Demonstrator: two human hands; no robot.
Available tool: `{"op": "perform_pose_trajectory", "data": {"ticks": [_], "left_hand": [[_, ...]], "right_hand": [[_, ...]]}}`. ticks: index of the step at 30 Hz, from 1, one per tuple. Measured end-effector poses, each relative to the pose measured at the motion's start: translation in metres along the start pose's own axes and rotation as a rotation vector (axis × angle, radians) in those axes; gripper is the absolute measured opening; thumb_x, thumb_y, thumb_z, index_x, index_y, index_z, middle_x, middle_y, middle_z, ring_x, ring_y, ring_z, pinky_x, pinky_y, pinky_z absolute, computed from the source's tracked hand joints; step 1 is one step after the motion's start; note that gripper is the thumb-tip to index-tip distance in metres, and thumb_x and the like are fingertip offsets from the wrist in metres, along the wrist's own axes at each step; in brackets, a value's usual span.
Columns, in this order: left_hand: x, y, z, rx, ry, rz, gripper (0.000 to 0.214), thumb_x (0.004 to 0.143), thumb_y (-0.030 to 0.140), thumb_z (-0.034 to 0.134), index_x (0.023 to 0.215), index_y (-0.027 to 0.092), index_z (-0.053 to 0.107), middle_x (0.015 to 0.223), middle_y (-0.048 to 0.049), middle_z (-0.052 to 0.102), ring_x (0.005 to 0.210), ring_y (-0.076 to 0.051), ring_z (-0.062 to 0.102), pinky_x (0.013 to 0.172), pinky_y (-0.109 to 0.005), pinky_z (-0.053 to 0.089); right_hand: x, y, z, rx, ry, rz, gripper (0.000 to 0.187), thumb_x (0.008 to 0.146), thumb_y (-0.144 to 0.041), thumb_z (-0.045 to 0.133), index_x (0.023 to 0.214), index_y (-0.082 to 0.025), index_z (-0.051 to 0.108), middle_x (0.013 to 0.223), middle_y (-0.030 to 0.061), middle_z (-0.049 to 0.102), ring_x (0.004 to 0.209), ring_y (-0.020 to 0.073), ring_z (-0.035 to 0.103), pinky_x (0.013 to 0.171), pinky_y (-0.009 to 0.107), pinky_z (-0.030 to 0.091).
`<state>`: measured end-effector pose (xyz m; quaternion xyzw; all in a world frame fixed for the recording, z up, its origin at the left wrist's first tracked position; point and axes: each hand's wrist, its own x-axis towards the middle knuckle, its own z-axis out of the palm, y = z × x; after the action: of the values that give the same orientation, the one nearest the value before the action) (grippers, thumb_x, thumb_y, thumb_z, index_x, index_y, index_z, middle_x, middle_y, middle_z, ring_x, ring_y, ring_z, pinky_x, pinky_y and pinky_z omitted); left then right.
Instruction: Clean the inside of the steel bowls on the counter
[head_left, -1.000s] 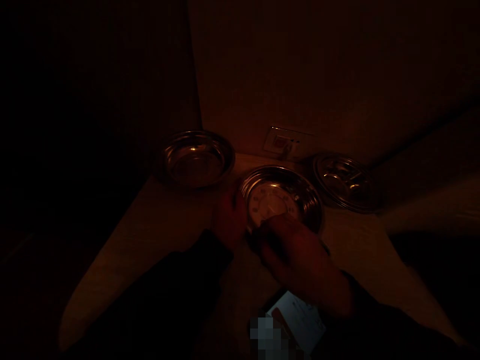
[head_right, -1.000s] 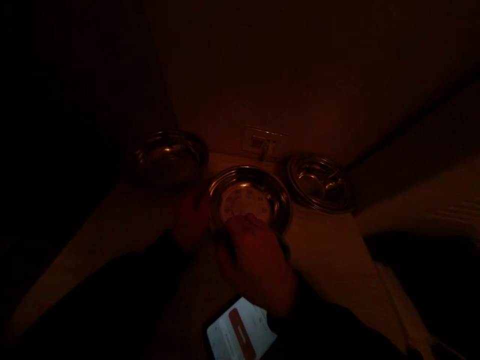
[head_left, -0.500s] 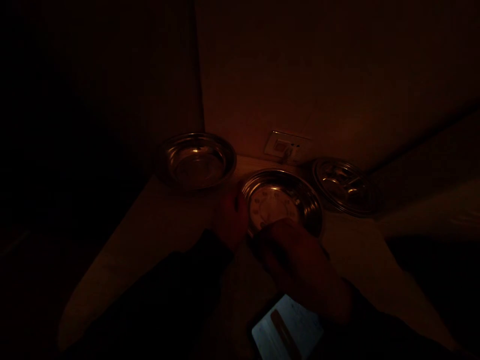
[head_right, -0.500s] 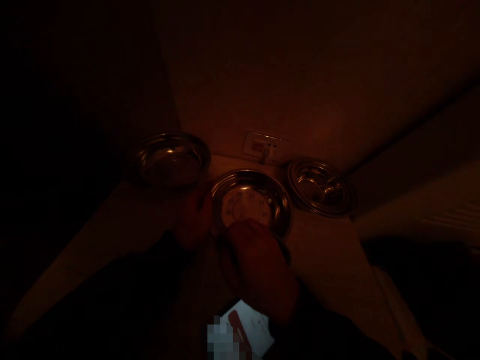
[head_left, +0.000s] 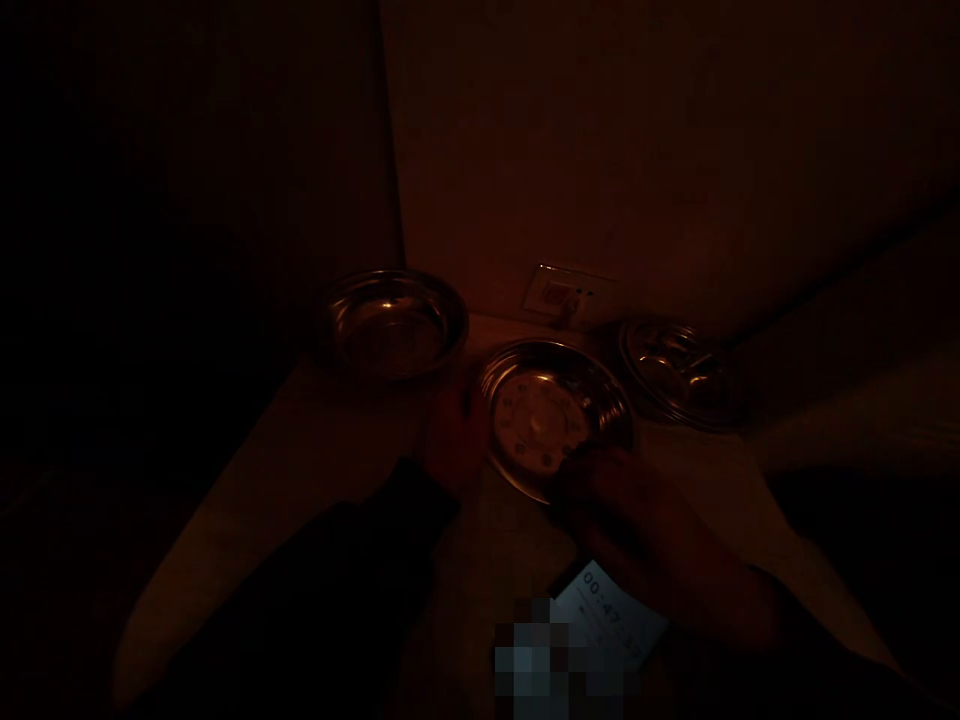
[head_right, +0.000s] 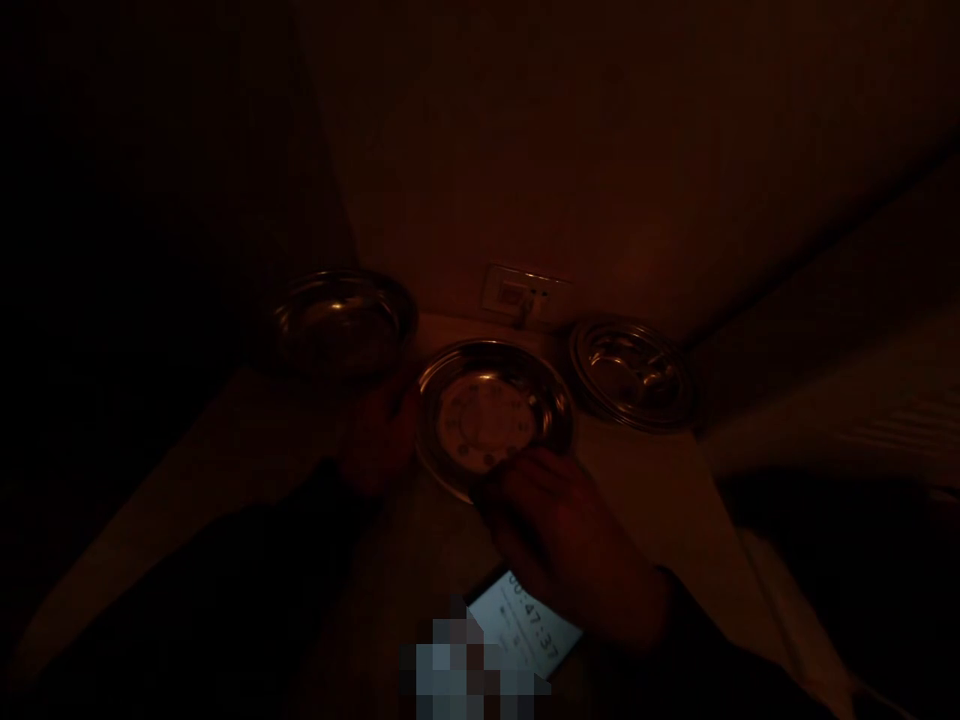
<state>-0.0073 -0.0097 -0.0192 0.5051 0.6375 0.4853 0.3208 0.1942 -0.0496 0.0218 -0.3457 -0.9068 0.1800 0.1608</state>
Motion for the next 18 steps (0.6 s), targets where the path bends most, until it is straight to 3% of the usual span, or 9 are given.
{"op": "perform_pose_trajectory", "data": {"ticks": [6, 10, 14, 18], "left_hand": [[0.002, 0.001, 0.000, -0.073, -0.013, -0.050, 0.037, 0.092, 0.019, 0.042, 0.121, 0.012, 0.064, 0.122, -0.0101, 0.069, 0.114, -0.023, 0.063, 0.103, -0.036, 0.045], [0.003, -0.003, 0.000, -0.162, -0.007, -0.086, 0.038, 0.093, 0.027, 0.043, 0.124, 0.014, 0.062, 0.128, -0.0086, 0.065, 0.120, -0.022, 0.059, 0.106, -0.037, 0.042], [-0.002, -0.003, 0.003, -0.162, -0.020, -0.093, 0.042, 0.094, 0.033, 0.041, 0.127, 0.016, 0.059, 0.134, -0.0090, 0.061, 0.127, -0.023, 0.053, 0.110, -0.041, 0.038], [-0.006, -0.001, 0.005, -0.144, -0.037, -0.096, 0.043, 0.093, 0.028, 0.042, 0.133, 0.018, 0.053, 0.140, -0.0083, 0.056, 0.131, -0.023, 0.050, 0.112, -0.040, 0.036]], "right_hand": [[-0.007, 0.013, -0.002, -0.034, 0.025, -0.113, 0.026, 0.089, -0.011, 0.056, 0.113, -0.021, 0.058, 0.108, 0.0080, 0.067, 0.103, 0.0223, 0.058, 0.086, 0.038, 0.050], [-0.008, 0.013, 0.007, -0.109, 0.076, -0.165, 0.029, 0.087, -0.010, 0.058, 0.115, -0.019, 0.056, 0.106, 0.0078, 0.068, 0.100, 0.0226, 0.059, 0.086, 0.039, 0.051], [-0.002, 0.007, 0.017, -0.134, 0.114, -0.147, 0.025, 0.089, -0.013, 0.058, 0.114, -0.016, 0.056, 0.104, 0.0086, 0.069, 0.095, 0.0234, 0.060, 0.084, 0.041, 0.052], [0.009, 0.003, 0.021, -0.087, 0.099, -0.094, 0.021, 0.091, -0.016, 0.055, 0.113, -0.015, 0.056, 0.103, 0.0099, 0.068, 0.094, 0.0236, 0.059, 0.082, 0.042, 0.053]]}}
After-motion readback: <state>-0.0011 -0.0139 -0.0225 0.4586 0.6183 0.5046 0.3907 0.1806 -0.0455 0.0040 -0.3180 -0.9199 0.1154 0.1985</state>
